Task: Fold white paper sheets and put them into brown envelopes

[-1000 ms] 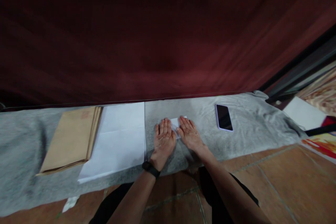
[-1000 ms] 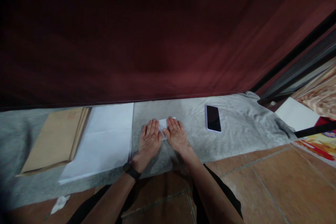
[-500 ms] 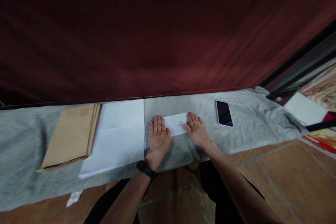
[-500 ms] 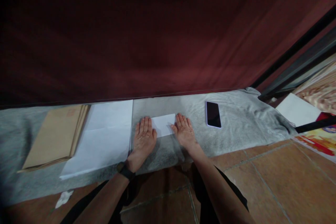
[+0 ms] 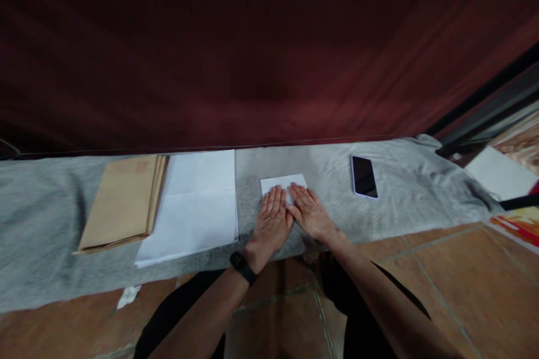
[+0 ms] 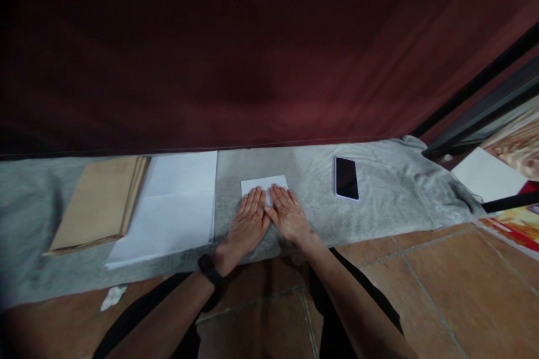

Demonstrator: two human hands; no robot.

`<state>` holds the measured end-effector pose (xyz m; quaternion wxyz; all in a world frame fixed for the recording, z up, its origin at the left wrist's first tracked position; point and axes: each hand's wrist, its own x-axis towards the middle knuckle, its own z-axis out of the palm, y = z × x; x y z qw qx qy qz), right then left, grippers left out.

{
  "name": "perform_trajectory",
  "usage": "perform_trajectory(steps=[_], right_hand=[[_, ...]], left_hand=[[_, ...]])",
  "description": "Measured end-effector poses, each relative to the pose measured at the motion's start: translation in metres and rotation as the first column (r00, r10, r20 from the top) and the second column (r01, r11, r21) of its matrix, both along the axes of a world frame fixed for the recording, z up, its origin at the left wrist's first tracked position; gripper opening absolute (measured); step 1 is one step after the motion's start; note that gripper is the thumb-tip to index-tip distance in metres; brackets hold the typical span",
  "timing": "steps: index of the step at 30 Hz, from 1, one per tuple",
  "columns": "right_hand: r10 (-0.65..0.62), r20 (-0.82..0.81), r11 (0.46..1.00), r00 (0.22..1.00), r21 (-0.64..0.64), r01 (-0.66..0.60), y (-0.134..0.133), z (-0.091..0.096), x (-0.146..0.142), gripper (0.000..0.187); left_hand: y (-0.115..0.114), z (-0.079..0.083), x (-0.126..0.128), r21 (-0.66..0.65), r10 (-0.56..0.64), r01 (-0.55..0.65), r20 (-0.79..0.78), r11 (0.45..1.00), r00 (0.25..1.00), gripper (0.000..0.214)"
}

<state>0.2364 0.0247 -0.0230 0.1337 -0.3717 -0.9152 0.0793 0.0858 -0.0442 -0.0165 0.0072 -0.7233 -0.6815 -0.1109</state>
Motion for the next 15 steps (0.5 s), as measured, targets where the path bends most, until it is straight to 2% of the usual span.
perform_trajectory(steps=[10,15], right_hand=[[-0.108,0.074,0.994,0.991,0.043,0.105,0.010,-0.007,0.026,0.064],[-0.141,0.113,0.989,0.984,0.051,0.136,0.011,-0.007,0.038,0.066]], left_hand=[[-0.007,0.005,-0.006,-0.061,0.126,-0.127,-0.024,0.990,0.992,0.081],[-0.010,0.006,-0.006,-0.090,0.166,-0.169,-0.037,0.982,0.985,0.085]])
